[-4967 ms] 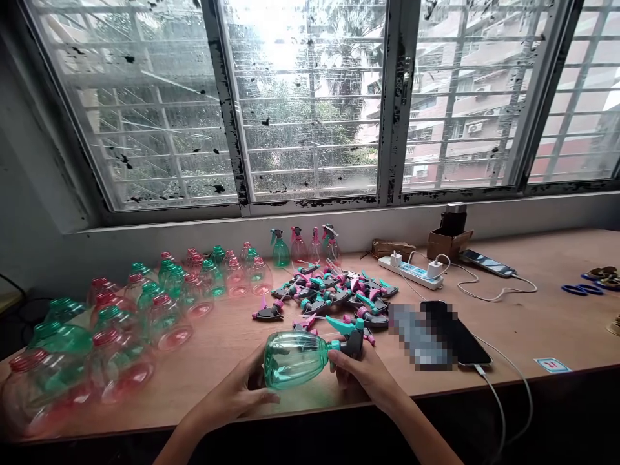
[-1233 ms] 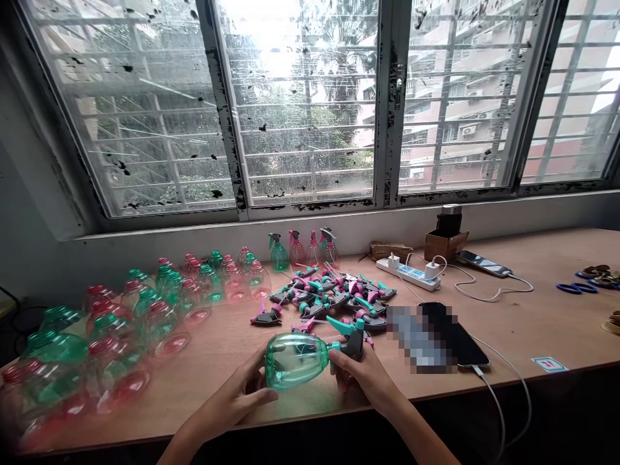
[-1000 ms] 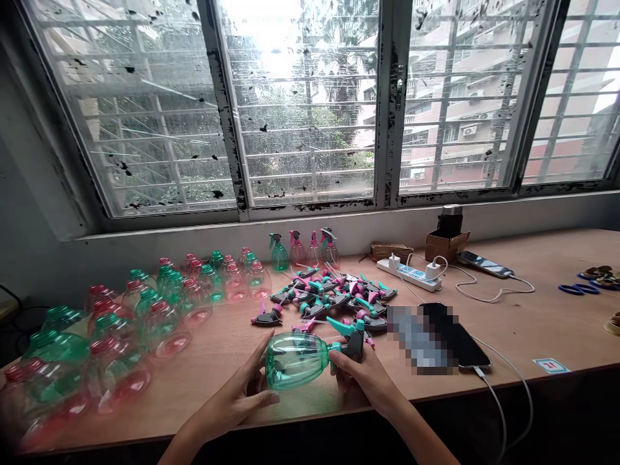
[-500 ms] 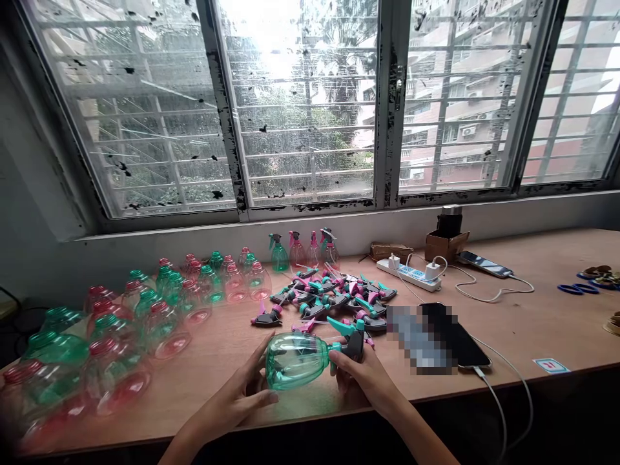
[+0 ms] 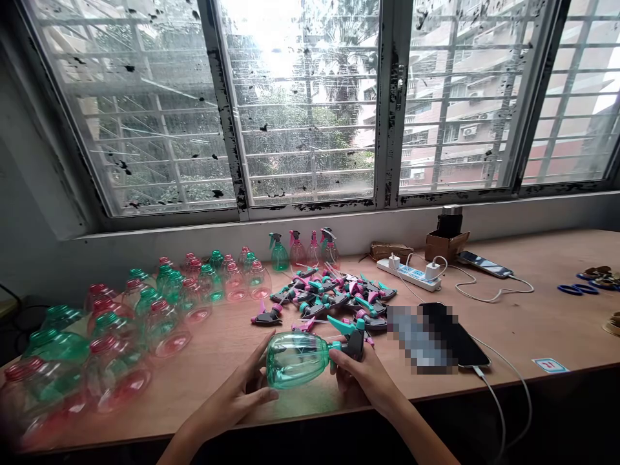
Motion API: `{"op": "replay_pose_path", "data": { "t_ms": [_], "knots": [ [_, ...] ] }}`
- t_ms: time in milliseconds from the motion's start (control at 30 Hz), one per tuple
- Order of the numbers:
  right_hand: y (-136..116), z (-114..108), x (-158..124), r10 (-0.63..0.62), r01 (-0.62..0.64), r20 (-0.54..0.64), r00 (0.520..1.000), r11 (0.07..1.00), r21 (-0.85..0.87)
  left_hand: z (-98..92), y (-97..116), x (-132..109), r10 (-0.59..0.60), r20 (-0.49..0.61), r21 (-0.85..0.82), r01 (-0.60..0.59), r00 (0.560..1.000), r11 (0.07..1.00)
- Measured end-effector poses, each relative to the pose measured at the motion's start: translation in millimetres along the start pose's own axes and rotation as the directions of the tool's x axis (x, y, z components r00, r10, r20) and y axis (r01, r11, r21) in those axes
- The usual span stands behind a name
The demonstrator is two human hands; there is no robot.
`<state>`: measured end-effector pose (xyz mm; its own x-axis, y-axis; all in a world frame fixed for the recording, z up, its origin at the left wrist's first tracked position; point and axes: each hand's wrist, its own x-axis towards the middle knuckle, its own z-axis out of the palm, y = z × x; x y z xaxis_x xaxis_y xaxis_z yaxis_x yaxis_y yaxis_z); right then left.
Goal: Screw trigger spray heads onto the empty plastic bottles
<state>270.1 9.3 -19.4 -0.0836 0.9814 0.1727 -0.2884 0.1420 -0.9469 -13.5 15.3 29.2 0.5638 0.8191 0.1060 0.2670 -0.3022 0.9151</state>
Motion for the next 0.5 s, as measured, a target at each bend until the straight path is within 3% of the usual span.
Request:
{"op": "replay_pose_path", "data": {
  "t_ms": [200,500],
  "knots": [
    [2.4,-2.1,2.0,-0.001,0.001,-0.005,1.0,1.0,-0.011,-3.0,-2.6,0.8,0.008,0.054,0.024,-0.01,0.998,1.0],
    [-3.0,1.5,-1.4,-0.005,0.005,-0.02,1.0,1.0,-0.011,0.1,0.5,-0.5,-0.001,0.007,0.015,0.001,1.0,1.0]
  ]
}}
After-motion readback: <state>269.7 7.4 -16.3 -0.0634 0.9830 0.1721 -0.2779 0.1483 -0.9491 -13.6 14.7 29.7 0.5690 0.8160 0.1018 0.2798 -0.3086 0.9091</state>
